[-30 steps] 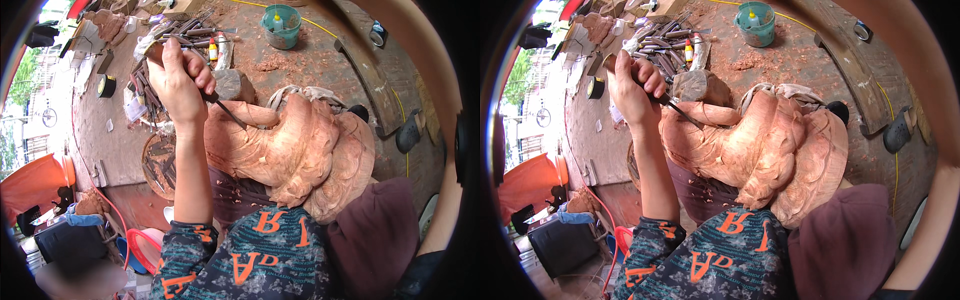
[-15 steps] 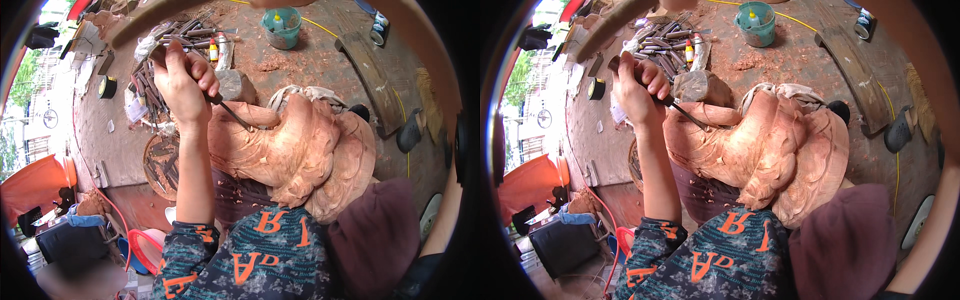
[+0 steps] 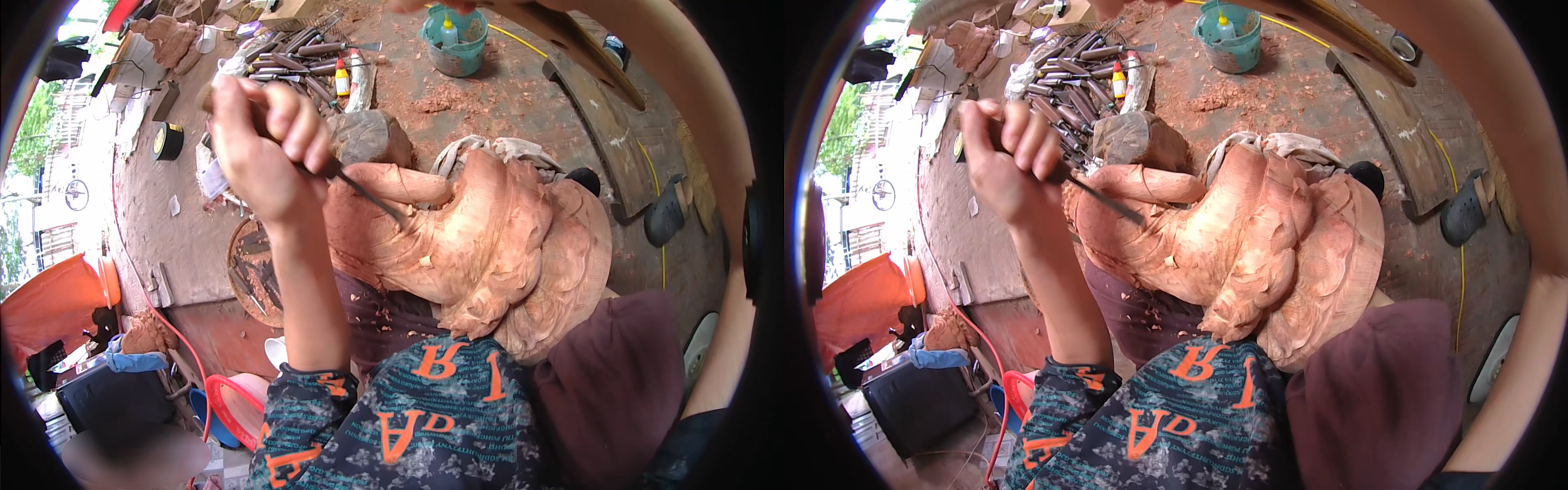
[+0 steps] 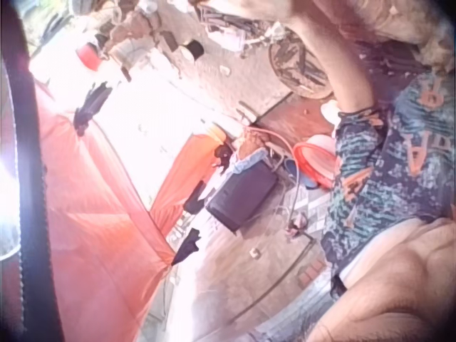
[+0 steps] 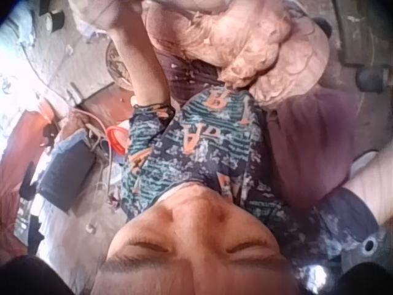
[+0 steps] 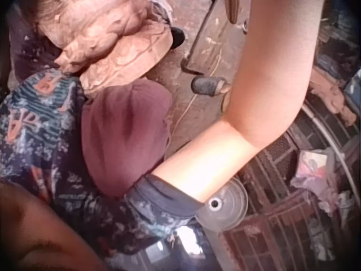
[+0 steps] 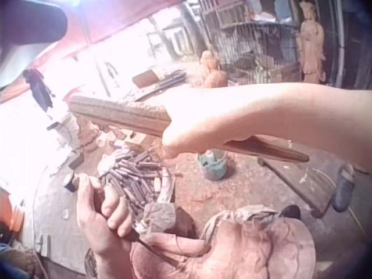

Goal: The person carves a wooden Buddha statue using a chisel and mallet. They hold the chisel in their left hand and strike it with a wooden mallet in their right hand to shape the sculpture's back and shoulder area.

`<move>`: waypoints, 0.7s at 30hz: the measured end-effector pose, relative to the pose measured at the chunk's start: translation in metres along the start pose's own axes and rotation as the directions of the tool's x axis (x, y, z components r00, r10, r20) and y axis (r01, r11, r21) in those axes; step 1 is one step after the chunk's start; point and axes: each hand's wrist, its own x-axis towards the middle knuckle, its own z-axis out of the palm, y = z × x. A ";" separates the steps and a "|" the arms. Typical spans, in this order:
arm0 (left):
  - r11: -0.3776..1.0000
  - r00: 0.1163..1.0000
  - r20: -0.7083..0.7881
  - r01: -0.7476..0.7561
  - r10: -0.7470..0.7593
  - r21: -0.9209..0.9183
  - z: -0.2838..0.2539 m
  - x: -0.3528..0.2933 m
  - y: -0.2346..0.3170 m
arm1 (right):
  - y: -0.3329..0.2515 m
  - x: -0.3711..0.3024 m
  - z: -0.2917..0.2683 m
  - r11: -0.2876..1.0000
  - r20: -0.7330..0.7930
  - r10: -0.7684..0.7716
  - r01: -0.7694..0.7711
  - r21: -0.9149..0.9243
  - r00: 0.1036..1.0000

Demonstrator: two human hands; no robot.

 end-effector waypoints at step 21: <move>0.991 0.998 -0.043 0.045 -0.040 0.123 -0.011 0.010 -0.017 | -0.016 0.002 0.011 0.992 -0.237 -0.067 0.090 0.086 0.969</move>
